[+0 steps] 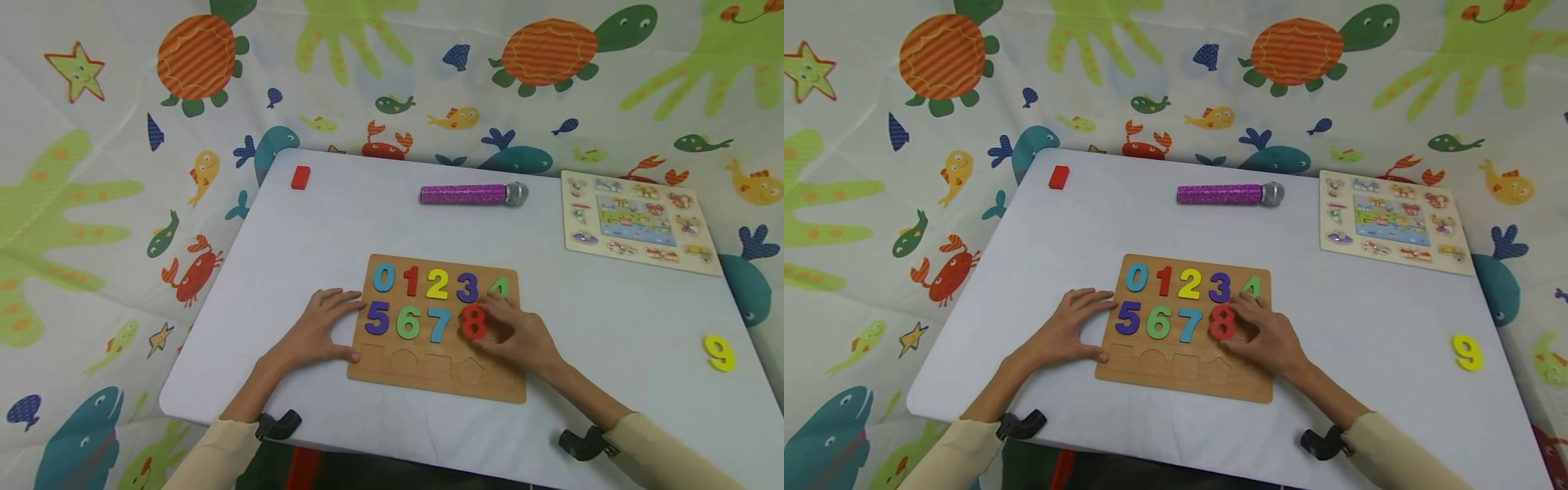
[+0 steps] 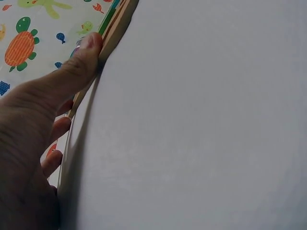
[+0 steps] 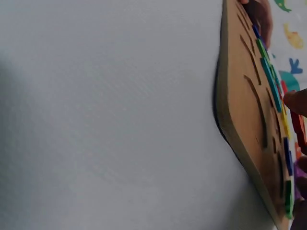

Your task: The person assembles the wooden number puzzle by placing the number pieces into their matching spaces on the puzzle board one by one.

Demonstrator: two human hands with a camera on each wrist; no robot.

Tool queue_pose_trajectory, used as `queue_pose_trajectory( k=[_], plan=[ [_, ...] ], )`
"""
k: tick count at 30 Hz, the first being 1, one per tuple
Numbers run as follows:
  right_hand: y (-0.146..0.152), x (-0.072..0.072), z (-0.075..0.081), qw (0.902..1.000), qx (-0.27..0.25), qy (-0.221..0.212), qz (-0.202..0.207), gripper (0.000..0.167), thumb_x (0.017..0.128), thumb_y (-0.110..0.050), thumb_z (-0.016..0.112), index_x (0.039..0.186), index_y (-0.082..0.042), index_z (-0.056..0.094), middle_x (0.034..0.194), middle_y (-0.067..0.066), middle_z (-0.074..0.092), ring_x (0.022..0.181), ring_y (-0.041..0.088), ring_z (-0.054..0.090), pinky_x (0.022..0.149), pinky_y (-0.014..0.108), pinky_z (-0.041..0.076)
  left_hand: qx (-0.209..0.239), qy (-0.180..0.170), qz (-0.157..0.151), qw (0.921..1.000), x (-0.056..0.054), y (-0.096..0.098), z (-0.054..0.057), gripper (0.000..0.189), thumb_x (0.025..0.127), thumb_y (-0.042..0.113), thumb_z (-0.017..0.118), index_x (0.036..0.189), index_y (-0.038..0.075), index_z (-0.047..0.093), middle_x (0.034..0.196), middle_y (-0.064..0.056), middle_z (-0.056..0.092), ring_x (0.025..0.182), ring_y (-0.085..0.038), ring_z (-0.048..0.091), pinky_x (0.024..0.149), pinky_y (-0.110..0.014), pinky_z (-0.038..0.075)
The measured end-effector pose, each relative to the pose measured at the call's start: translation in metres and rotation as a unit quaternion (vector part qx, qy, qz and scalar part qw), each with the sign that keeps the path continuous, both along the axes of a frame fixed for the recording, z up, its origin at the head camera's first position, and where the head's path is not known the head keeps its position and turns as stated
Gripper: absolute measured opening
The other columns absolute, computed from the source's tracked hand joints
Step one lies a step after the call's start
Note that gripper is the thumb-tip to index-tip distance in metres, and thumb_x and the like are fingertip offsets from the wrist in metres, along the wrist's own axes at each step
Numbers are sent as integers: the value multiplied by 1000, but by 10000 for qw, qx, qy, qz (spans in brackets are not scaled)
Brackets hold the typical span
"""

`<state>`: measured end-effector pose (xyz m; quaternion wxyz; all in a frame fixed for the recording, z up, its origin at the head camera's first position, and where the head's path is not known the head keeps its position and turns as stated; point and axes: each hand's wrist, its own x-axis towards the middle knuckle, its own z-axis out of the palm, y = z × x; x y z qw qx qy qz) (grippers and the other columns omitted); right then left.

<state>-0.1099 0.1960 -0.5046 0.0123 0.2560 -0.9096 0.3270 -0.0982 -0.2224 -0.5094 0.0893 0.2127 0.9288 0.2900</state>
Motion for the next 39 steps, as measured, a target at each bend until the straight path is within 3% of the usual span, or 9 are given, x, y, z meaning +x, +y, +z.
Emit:
queue_pose_trajectory(
  k=[13,26,39],
  plan=[
    [-6,5,-10,10000,-18,53,-62,76,68,-40,91,129,-2,65,138,15,56,134,38,42,106,60,33,-56,-13,32,10000,0,1,1,96,62,67,83,144,26,53,153,6,39,144,-27,18,109,-61,28],
    [-1,2,-17,9998,-28,146,158,81,71,-44,88,134,-2,61,137,9,58,138,29,40,116,43,23,-23,-39,55,10000,1,2,6,95,62,63,86,143,25,54,153,5,40,144,-27,18,109,-60,29],
    [0,3,-14,9998,-5,-95,167,81,72,-47,86,135,-3,60,138,9,57,139,30,37,117,43,22,-57,-23,9,10000,0,1,4,95,62,64,85,143,25,54,153,6,39,144,-27,18,110,-60,28]
  ],
)
